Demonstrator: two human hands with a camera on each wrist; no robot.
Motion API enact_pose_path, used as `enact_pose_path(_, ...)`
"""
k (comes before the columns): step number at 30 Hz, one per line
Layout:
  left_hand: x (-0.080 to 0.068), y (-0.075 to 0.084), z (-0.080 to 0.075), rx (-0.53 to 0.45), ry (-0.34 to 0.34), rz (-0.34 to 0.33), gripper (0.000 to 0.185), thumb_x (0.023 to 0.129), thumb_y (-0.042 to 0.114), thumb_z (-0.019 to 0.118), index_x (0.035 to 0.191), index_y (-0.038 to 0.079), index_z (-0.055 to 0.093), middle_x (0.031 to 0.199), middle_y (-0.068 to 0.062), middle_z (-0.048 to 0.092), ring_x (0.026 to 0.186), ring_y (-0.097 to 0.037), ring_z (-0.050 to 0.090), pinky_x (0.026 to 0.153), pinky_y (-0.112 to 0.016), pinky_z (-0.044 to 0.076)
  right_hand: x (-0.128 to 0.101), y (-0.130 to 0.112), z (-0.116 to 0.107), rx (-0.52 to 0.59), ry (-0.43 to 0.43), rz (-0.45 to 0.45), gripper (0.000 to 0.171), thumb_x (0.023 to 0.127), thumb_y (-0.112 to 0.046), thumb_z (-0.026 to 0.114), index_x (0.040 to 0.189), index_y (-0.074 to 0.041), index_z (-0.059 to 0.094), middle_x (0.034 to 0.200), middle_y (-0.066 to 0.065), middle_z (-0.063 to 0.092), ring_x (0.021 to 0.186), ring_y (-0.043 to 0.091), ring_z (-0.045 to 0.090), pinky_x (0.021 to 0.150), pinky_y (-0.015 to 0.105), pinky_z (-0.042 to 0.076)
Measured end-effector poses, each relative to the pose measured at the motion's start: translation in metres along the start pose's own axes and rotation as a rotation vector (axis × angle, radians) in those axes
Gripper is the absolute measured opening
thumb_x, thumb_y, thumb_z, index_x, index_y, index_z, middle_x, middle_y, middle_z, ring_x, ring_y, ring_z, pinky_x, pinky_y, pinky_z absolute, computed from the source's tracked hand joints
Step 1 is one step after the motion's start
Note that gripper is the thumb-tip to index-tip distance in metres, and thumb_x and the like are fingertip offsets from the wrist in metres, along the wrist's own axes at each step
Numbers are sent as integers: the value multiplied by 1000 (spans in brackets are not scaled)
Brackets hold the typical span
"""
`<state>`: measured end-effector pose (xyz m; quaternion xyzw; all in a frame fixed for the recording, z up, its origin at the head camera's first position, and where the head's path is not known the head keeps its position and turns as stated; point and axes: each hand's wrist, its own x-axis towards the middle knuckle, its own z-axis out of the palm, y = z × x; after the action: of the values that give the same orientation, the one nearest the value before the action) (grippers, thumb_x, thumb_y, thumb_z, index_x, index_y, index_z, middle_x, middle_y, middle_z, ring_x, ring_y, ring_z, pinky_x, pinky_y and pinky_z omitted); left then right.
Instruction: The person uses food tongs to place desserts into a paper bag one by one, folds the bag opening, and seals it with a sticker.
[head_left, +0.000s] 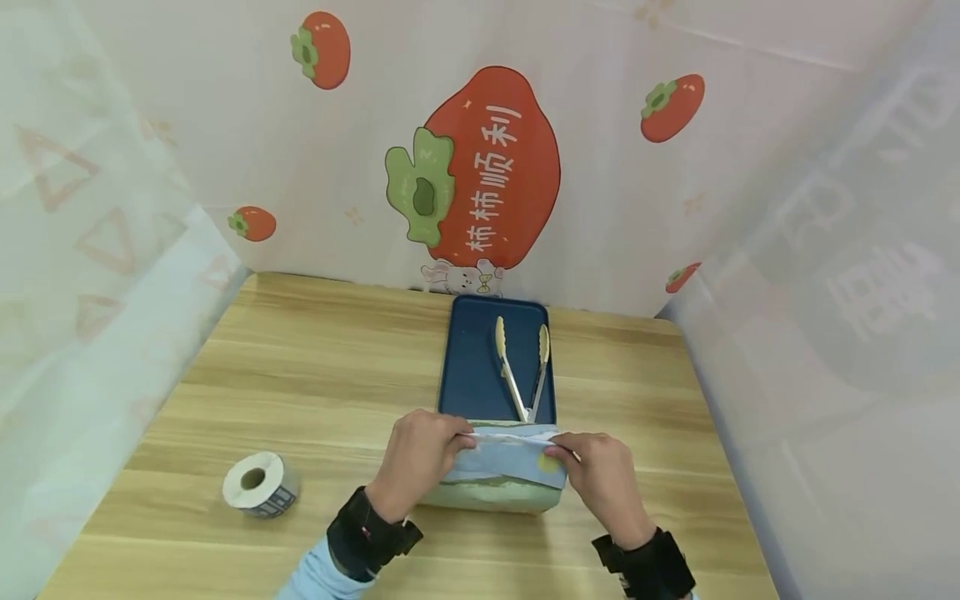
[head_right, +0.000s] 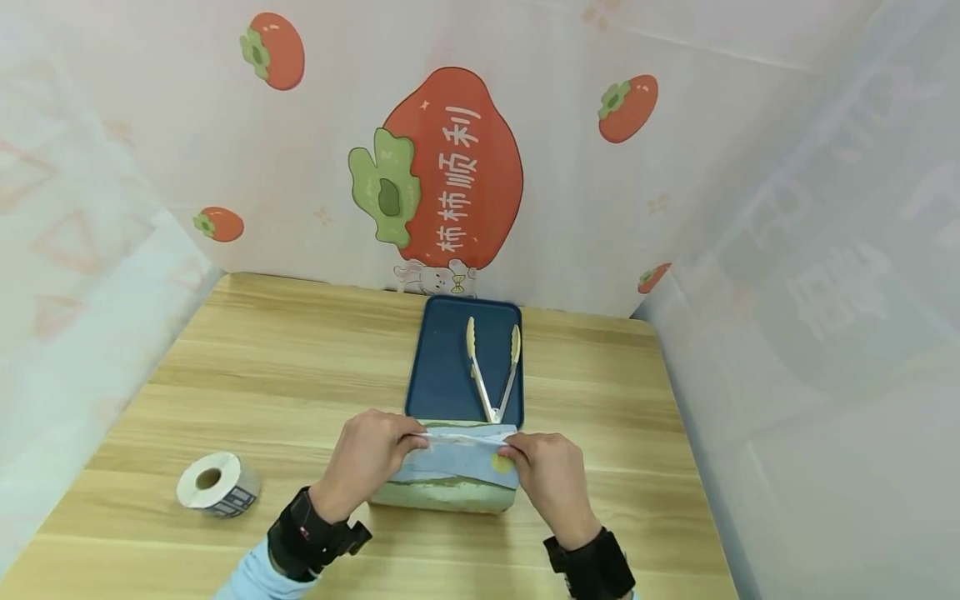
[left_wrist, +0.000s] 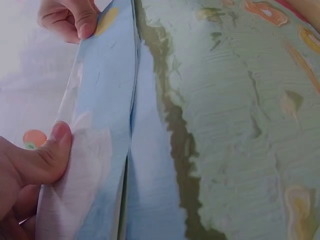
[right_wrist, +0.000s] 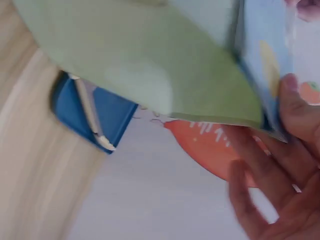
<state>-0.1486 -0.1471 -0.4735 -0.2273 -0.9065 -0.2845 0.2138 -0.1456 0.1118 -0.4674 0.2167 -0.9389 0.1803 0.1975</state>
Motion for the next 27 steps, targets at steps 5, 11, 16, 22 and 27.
enact_pose_path(5,-9,-8,-9,-24,-12,-46,9,78,21,84,85,17,80,76,5,73,66,-11,68,62,-26,53,-5,11,6,14,79,-132,16,70,-10,90,82,-11,80,76,0,74,69,17,71,61,36,57)
enact_pose_path(11,-14,-15,-13,-43,16,-88,9,75,17,86,83,16,81,75,3,75,66,-10,70,62,-23,54,-7,16,9,31,131,-198,18,67,-8,91,81,-10,80,76,1,74,69,16,72,60,33,56)
enact_pose_path(16,-11,-14,-14,-36,32,-100,8,75,16,86,80,17,81,72,5,74,63,-9,69,61,-24,53,0,0,5,14,114,-218,21,70,-8,91,88,-9,79,82,2,76,72,17,72,63,35,57)
enact_pose_path(22,-9,-14,-16,-24,53,-77,10,72,12,88,79,14,81,73,2,74,64,-11,69,60,-25,53,26,-49,22,14,32,-255,12,78,-11,87,86,-13,77,77,-2,73,65,12,68,59,30,53)
enact_pose_path(27,-13,-16,-17,-35,41,-95,10,74,12,87,81,15,81,74,2,74,63,-9,68,60,-23,53,25,-44,23,-20,6,-194,12,82,-19,84,78,-18,73,68,-7,68,54,8,60,50,25,43)
